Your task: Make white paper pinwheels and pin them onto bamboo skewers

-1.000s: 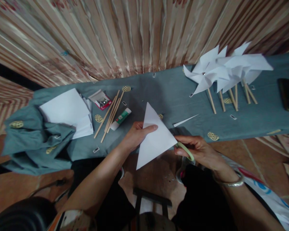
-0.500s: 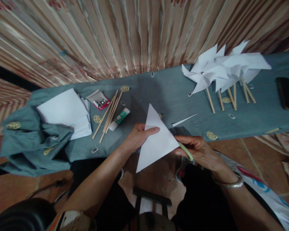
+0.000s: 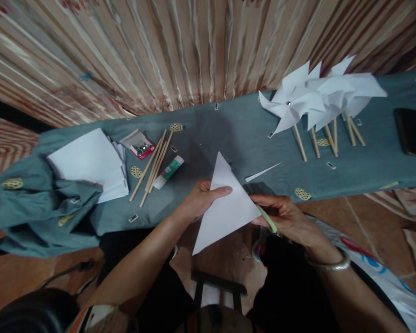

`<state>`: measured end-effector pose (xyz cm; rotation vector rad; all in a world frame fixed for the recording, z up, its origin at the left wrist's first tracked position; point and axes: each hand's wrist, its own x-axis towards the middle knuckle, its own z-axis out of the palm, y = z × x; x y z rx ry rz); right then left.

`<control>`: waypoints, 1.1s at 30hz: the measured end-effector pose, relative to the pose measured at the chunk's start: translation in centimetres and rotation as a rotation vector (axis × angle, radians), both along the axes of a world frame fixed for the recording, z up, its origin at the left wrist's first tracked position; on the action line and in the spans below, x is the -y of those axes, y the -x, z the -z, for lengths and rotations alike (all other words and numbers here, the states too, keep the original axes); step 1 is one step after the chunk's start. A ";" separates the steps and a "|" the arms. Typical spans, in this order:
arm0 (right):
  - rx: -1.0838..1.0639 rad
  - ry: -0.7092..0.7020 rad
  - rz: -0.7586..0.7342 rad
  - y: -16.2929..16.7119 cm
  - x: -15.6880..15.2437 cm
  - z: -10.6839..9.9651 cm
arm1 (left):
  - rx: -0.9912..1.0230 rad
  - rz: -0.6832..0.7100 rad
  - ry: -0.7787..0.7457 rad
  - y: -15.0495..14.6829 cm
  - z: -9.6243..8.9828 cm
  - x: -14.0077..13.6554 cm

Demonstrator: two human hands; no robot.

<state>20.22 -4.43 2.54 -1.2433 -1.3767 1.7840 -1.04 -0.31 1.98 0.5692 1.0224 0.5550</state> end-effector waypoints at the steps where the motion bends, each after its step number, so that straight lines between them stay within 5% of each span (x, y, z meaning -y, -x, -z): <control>1: 0.004 0.011 0.001 0.0 0.0 -0.1 | -0.002 0.009 0.003 -0.1 0.0 0.1; 33: 0.124 -0.001 0.077 -0.1 -0.2 -0.3 | -0.003 0.056 0.047 -0.7 0.4 0.6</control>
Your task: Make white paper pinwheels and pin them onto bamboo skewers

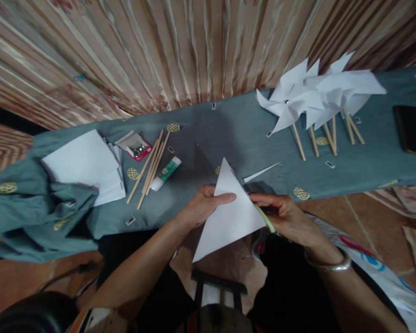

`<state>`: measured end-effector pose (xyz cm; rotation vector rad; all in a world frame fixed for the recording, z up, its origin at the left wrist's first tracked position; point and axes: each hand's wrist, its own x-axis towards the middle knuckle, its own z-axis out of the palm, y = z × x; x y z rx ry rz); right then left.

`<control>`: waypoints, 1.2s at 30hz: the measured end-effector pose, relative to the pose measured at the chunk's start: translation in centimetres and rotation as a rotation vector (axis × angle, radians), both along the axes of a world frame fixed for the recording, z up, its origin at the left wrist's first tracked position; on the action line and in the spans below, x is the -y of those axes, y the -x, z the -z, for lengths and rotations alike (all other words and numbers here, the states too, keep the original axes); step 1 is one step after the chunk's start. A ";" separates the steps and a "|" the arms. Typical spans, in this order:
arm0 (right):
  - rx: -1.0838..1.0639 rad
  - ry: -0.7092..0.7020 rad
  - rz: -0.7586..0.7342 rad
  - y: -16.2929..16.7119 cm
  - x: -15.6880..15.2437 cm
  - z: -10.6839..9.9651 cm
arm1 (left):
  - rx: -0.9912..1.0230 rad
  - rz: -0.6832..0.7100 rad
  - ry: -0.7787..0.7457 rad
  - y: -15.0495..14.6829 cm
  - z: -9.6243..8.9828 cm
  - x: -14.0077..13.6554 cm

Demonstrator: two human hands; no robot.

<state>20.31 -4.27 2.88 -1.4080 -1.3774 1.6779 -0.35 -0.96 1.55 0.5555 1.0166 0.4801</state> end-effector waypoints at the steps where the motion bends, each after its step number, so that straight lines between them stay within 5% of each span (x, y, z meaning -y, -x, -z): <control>1: 0.001 -0.006 -0.001 0.0 0.0 0.0 | 0.001 0.003 0.003 -0.1 0.0 0.0; 36: 0.039 -0.006 -0.003 -0.6 -0.7 0.2 | 0.054 0.020 0.078 -0.9 0.4 0.3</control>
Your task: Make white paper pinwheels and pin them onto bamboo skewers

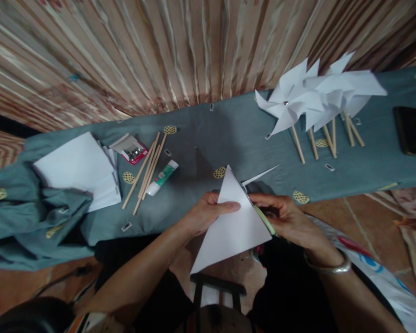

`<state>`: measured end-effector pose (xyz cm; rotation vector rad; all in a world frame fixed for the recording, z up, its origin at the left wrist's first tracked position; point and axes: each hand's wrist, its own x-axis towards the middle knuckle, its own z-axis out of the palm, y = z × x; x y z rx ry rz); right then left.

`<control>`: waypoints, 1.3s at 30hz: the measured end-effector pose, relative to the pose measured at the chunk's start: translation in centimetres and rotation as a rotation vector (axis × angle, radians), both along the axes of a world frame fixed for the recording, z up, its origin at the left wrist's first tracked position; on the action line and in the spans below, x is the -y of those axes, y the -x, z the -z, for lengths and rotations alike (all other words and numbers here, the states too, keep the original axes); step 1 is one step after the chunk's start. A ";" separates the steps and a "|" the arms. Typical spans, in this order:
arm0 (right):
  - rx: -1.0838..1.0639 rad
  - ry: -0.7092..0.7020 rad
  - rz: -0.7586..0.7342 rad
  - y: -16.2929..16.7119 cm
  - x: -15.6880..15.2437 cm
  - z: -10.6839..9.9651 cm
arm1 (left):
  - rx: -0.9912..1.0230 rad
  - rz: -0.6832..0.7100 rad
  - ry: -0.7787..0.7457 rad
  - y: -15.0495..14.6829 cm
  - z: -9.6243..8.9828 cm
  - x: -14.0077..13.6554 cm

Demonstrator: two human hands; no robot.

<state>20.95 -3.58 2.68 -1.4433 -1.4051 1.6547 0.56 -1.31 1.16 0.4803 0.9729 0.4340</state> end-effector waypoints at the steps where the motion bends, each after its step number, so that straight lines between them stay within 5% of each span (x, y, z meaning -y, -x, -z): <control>1: 0.013 -0.008 -0.001 -0.1 0.0 0.1 | 0.001 0.001 0.005 -0.1 -0.1 0.0; 12: -0.001 -0.081 -0.026 0.4 -0.4 -0.3 | 0.020 -0.002 0.019 0.0 -0.3 -0.2; 39: -0.018 0.005 -0.028 0.4 -0.4 -0.9 | 0.030 0.047 0.033 -0.2 -0.4 0.1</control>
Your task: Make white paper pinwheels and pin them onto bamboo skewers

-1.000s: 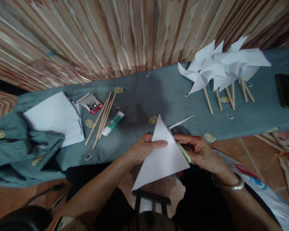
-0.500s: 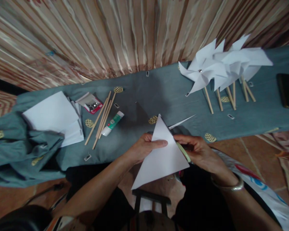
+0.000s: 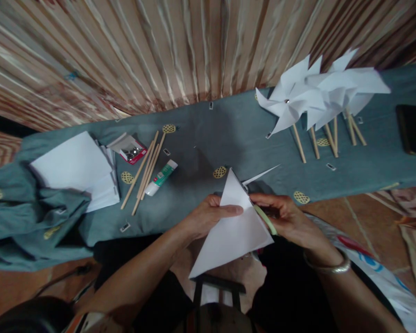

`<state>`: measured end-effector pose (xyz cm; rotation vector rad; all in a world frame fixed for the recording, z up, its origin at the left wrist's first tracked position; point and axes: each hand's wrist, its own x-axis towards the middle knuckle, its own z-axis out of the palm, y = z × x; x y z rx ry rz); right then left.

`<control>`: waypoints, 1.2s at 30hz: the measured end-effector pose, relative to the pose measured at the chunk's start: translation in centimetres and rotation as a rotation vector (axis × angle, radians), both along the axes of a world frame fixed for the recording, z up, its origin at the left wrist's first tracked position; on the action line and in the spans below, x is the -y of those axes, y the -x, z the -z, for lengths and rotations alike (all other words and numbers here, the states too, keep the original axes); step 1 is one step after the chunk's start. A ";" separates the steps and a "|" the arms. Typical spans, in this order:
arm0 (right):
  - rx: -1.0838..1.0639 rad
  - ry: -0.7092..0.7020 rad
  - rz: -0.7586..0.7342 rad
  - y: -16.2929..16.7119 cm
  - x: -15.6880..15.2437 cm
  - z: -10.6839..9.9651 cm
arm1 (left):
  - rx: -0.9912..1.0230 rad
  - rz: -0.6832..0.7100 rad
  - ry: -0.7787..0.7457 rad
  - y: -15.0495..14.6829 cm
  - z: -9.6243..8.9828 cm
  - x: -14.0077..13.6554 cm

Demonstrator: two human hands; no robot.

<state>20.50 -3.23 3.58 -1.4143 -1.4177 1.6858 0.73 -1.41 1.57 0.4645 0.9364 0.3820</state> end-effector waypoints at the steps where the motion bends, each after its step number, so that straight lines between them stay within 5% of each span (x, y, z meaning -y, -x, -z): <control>1: 0.006 0.005 0.005 -0.1 0.0 0.0 | 0.006 0.008 0.002 0.0 0.0 0.1; 26: -0.175 0.072 0.028 0.4 0.1 0.6 | 0.031 -0.016 0.047 -0.3 0.0 0.2; 31: 0.074 -0.061 0.094 -0.9 -0.3 0.9 | -0.017 -0.074 -0.023 0.5 -0.4 -0.8; 36: 0.664 -0.367 0.235 -2.8 -1.1 0.8 | -0.111 -0.364 -0.216 1.5 -0.3 -2.2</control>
